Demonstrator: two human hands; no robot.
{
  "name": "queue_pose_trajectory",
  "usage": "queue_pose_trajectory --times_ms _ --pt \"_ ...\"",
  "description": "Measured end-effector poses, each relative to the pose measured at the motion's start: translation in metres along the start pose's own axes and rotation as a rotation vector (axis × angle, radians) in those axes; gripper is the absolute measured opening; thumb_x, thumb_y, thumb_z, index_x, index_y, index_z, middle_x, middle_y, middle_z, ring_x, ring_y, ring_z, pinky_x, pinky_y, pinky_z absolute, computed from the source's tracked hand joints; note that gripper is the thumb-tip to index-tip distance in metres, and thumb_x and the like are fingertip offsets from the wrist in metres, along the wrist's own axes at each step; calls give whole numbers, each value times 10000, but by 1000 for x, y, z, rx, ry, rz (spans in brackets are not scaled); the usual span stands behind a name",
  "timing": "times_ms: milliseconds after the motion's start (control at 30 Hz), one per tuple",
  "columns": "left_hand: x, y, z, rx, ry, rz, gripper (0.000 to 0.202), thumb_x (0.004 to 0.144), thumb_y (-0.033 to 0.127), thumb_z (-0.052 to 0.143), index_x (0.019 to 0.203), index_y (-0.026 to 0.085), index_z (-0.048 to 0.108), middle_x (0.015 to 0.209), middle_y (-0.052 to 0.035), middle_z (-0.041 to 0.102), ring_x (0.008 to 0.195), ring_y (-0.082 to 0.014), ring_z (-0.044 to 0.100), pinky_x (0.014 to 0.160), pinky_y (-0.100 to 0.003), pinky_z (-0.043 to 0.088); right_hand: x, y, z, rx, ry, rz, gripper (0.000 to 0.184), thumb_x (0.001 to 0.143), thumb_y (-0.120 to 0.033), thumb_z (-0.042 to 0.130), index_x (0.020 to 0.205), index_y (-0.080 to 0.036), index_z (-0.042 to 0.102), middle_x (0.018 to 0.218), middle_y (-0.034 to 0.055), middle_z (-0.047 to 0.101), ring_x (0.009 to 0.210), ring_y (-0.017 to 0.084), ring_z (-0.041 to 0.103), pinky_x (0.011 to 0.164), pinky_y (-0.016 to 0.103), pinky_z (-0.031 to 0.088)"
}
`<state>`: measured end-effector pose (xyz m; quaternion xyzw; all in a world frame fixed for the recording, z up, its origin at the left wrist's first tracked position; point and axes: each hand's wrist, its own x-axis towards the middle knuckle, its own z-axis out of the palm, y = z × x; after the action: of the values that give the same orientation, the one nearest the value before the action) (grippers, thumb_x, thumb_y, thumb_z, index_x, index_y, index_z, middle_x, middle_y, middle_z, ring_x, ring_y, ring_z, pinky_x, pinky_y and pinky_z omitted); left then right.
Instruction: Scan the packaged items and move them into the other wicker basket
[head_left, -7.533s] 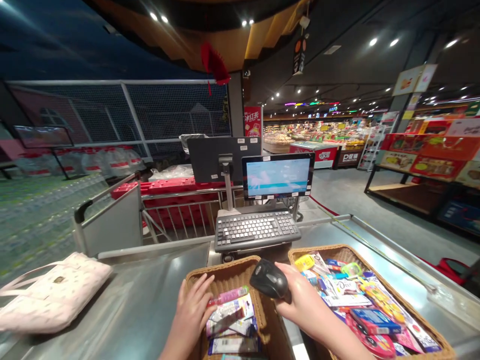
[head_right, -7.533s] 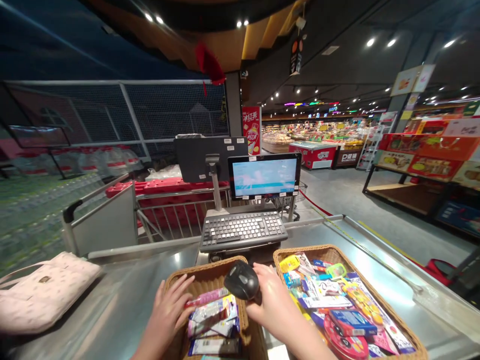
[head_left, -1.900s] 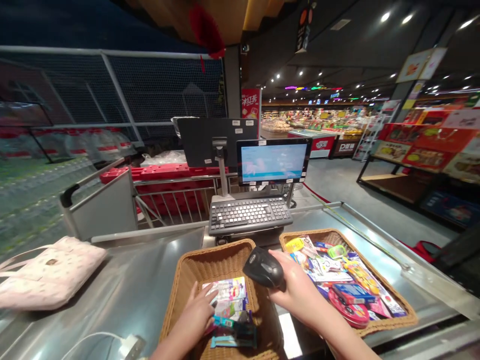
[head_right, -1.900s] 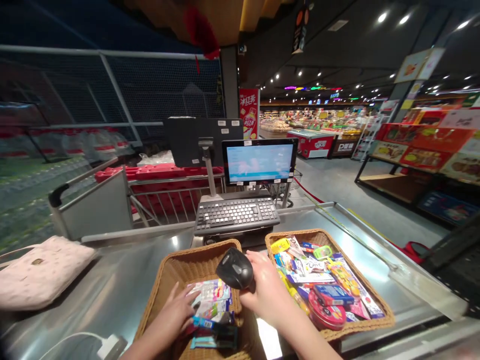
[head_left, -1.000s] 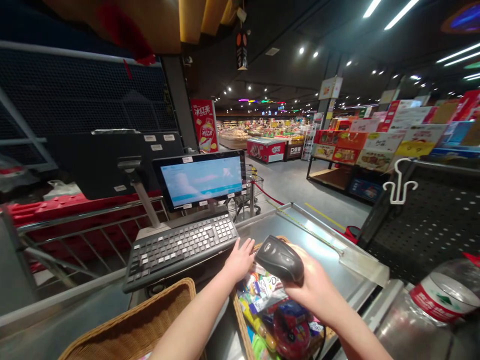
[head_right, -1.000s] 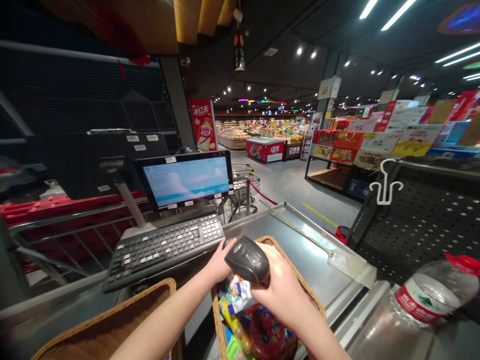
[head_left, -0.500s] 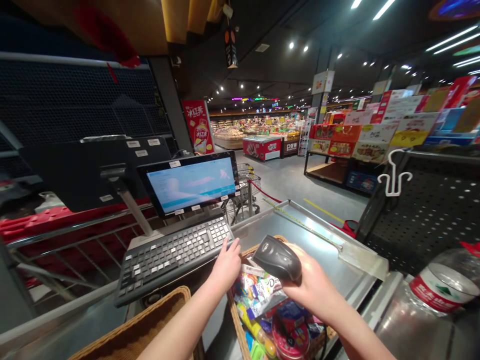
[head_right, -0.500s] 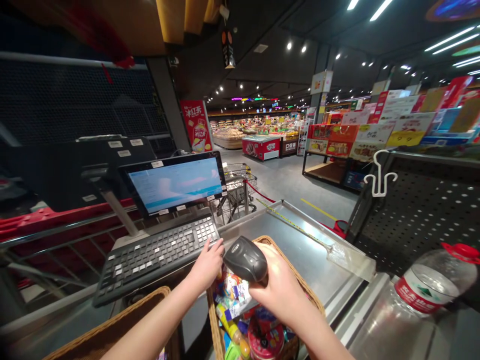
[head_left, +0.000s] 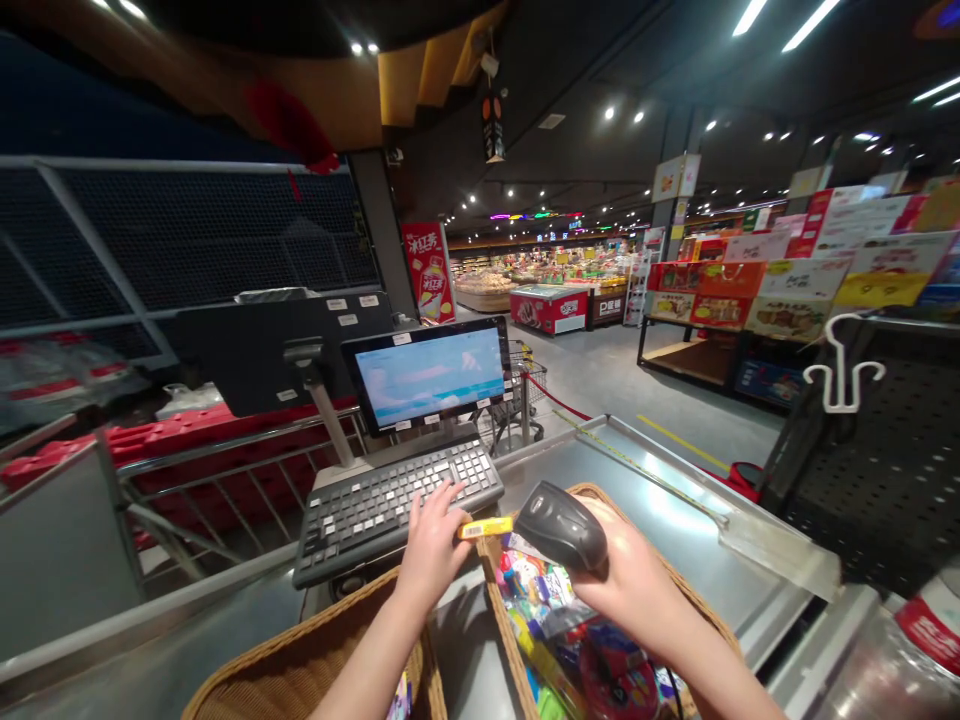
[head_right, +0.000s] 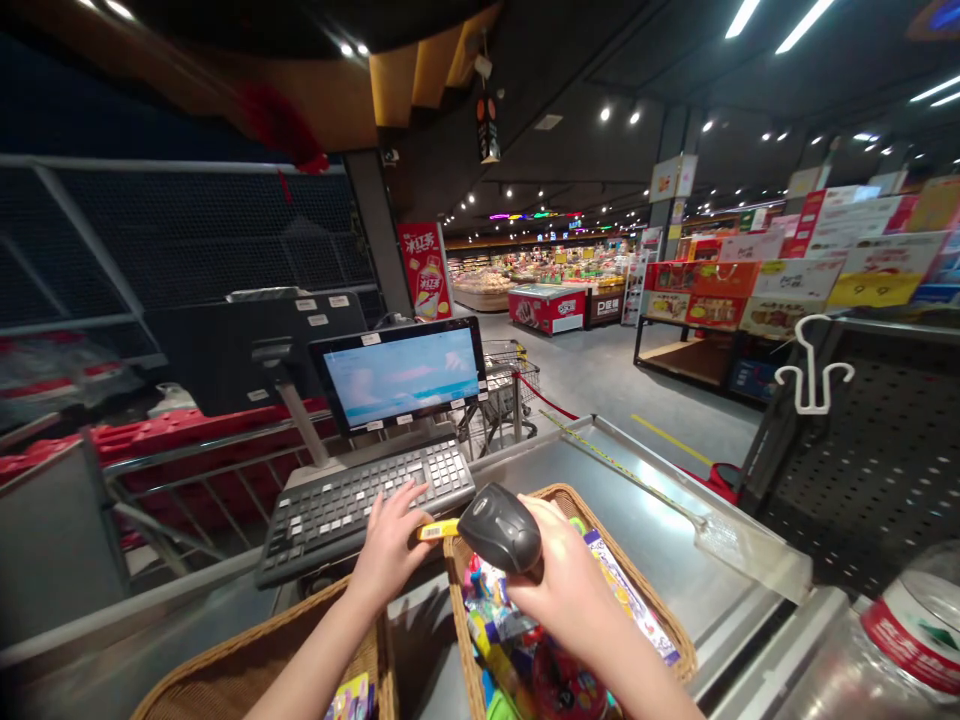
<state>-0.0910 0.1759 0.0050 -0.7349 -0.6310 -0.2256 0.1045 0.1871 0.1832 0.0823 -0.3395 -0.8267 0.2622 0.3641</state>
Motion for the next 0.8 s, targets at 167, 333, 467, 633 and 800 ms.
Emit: queue_pose_trajectory --times_ms 167,333,467,633,800 --pt "-2 -2 -40 -5 178 -63 119 797 128 589 843 231 623 1385 -89 565 1391 -324 390 1138 -671 180 4 -18 15 -13 -18 -63 519 653 -57 548 1147 -198 618 1206 102 652 1212 303 544 1057 482 432" --pt "-10 -14 -68 -109 271 -45 152 809 138 578 871 252 656 1380 -61 576 1390 -310 390 1144 -678 158 9 -31 30 -17 -37 -121 523 632 -59 537 1125 -200 636 1199 104 658 1200 311 555 1045 495 443" --pt "-22 -26 -80 -368 371 -90 127 792 163 602 848 246 681 1419 -66 538 1413 -304 356 1132 -627 281 9 -45 36 -20 -75 -140 564 608 -60 530 1147 -189 632 1208 115 654 1230 326 535 1068 518 421" --pt "-36 -39 -90 -487 436 -103 90 781 175 638 816 235 695 1458 -63 501 1439 -308 315 1159 -609 260 8 -65 41 -8 -116 -201 644 584 -48 517 1205 -192 607 1241 114 631 1268 320 501 1097 505 400" --pt "-45 -48 -100 -464 434 -92 39 794 205 666 775 229 691 1508 -48 446 1467 -303 259 1179 -604 225 9 -74 51 -32 -157 -231 642 565 -47 524 1174 -218 635 1216 96 648 1296 339 479 1143 541 329"
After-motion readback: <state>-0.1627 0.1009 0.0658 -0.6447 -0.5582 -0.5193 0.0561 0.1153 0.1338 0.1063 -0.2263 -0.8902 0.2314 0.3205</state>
